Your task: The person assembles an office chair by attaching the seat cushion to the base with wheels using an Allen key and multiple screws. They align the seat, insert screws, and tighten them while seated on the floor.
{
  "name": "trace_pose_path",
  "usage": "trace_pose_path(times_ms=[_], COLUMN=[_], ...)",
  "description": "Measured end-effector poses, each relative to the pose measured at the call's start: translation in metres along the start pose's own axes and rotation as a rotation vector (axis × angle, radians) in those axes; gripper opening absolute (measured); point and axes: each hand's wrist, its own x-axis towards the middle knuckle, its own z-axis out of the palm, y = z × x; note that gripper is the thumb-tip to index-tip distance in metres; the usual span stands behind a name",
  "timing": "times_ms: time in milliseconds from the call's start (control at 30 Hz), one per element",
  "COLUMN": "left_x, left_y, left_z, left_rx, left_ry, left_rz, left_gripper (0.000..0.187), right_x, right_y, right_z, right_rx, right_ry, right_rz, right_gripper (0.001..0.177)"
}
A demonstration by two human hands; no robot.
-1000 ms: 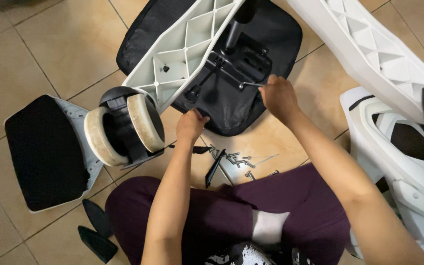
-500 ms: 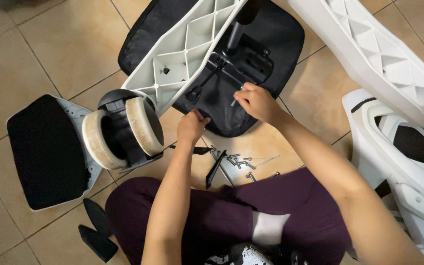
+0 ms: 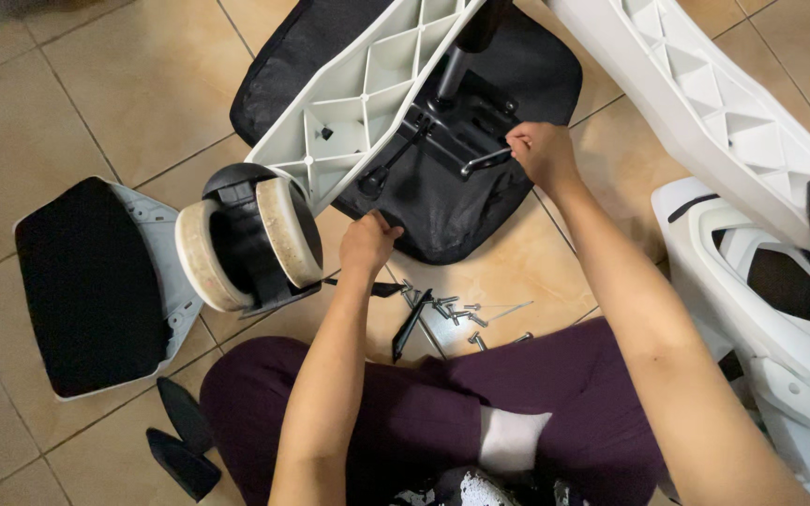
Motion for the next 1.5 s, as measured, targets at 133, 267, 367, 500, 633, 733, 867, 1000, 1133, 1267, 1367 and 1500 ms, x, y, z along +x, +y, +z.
trace_pose_path(times_ms=[133, 267, 367, 500, 633, 733, 867, 1000, 1133, 1267, 1367, 1500], left_x=[-0.009, -0.015, -0.019, -0.021, -0.010, 0.007, 0.035, 0.059, 0.072, 0.080, 0.085, 0.087], left_y=[0.005, 0.018, 0.024, 0.040, 0.062, 0.080, 0.104, 0.111, 0.105, 0.105, 0.105, 0.112], left_z=[0.004, 0.006, 0.001, -0.005, 0.002, 0.015, 0.038, 0.055, 0.068, 0.085, 0.099, 0.106], left_rx=[0.090, 0.195, 0.100, -0.249, -0.430, -0.317, -0.124, -0.031, 0.053, 0.354, 0.521, 0.540], left_ry=[0.061, 0.083, 0.124, 0.274, 0.288, 0.296, 0.244, 0.218, 0.258, 0.417, 0.451, 0.404], left_rz=[0.075, 0.112, 0.162, 0.430, 0.563, 0.649, 0.628, 0.600, 0.655, 0.741, 0.722, 0.588], left_gripper=[0.032, 0.034, 0.028, 0.024, 0.036, 0.036, 0.041, 0.020, 0.017, 0.025, 0.022, 0.022], right_x=[0.019, 0.032, 0.018, -0.045, -0.086, -0.093, -0.082, -0.074, -0.081, -0.103, -0.133, -0.152], right_y=[-0.018, -0.061, -0.098, -0.127, -0.112, -0.084, -0.058, -0.059, -0.065, -0.055, -0.044, -0.025], right_z=[0.028, 0.050, 0.062, 0.056, 0.036, 0.025, 0.019, 0.008, -0.009, -0.011, 0.012, 0.039], right_rx=[0.050, 0.373, 0.224, -0.231, -0.451, -0.392, -0.065, -0.176, -0.225, 0.079, 0.251, 0.337], right_ry=[0.085, 0.015, -0.080, -0.004, 0.145, 0.195, 0.129, 0.243, 0.464, 0.441, 0.424, 0.424], right_rz=[-0.055, -0.230, -0.223, -0.340, -0.427, -0.357, -0.018, -0.179, -0.148, 0.033, 0.113, 0.217], right_gripper=[0.009, 0.024, 0.024, 0.023, 0.022, 0.017, 0.017, 0.009, 0.010, 0.011, 0.011, 0.012])
